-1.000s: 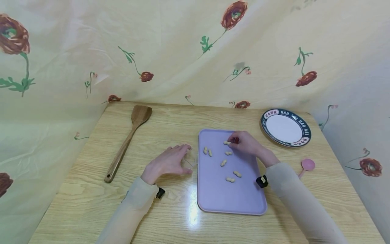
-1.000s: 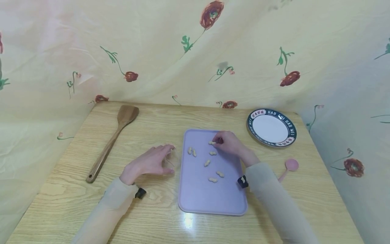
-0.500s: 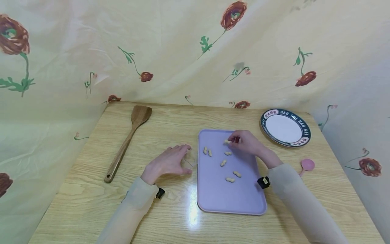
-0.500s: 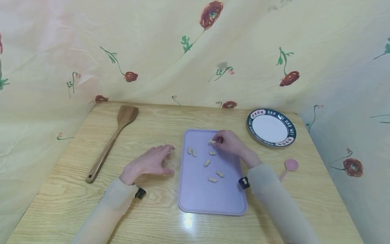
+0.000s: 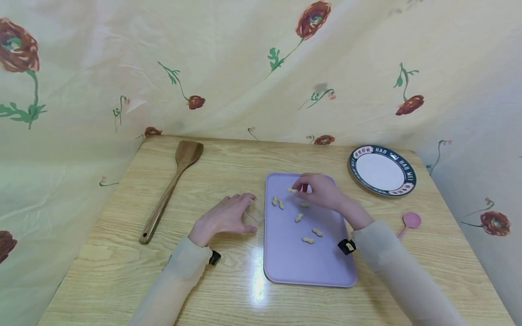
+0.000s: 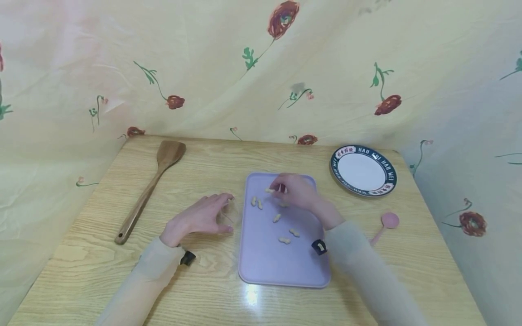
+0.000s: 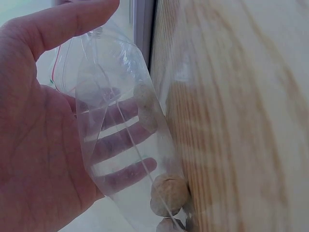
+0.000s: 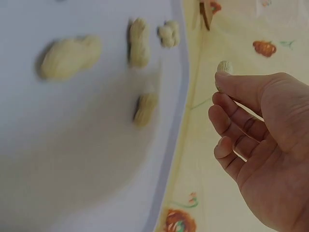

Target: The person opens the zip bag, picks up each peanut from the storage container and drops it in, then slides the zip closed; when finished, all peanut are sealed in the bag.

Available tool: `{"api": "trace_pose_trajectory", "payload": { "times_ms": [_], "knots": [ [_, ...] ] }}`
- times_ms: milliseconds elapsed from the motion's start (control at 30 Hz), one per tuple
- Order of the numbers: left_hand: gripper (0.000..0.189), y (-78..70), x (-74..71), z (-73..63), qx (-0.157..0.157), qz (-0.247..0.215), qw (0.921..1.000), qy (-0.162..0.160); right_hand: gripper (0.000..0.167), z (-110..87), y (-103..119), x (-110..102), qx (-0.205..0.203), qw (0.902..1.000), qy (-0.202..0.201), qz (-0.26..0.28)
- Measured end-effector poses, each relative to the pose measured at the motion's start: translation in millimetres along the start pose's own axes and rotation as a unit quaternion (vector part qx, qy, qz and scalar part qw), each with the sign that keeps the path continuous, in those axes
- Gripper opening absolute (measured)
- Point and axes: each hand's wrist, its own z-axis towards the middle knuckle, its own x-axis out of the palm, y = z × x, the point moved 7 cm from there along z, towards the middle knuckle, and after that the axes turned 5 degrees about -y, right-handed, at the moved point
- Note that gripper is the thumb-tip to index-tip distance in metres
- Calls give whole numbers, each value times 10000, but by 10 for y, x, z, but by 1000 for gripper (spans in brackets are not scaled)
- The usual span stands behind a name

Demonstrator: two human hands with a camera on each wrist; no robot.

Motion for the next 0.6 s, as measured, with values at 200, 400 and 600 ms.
{"api": "trace_pose_trajectory", "payload": {
  "times_ms": [200,400,600],
  "knots": [
    [83,5,8,6,10,48,10000,-9,12,27,213,107,-35,9996,236,170],
    [83,14,16,8,-1,85,10000,-16,14,55,380,272,-249,9986,403,254],
    [84,7,16,8,11,73,10000,-19,17,80,523,462,-614,9966,477,270]
  ]
}}
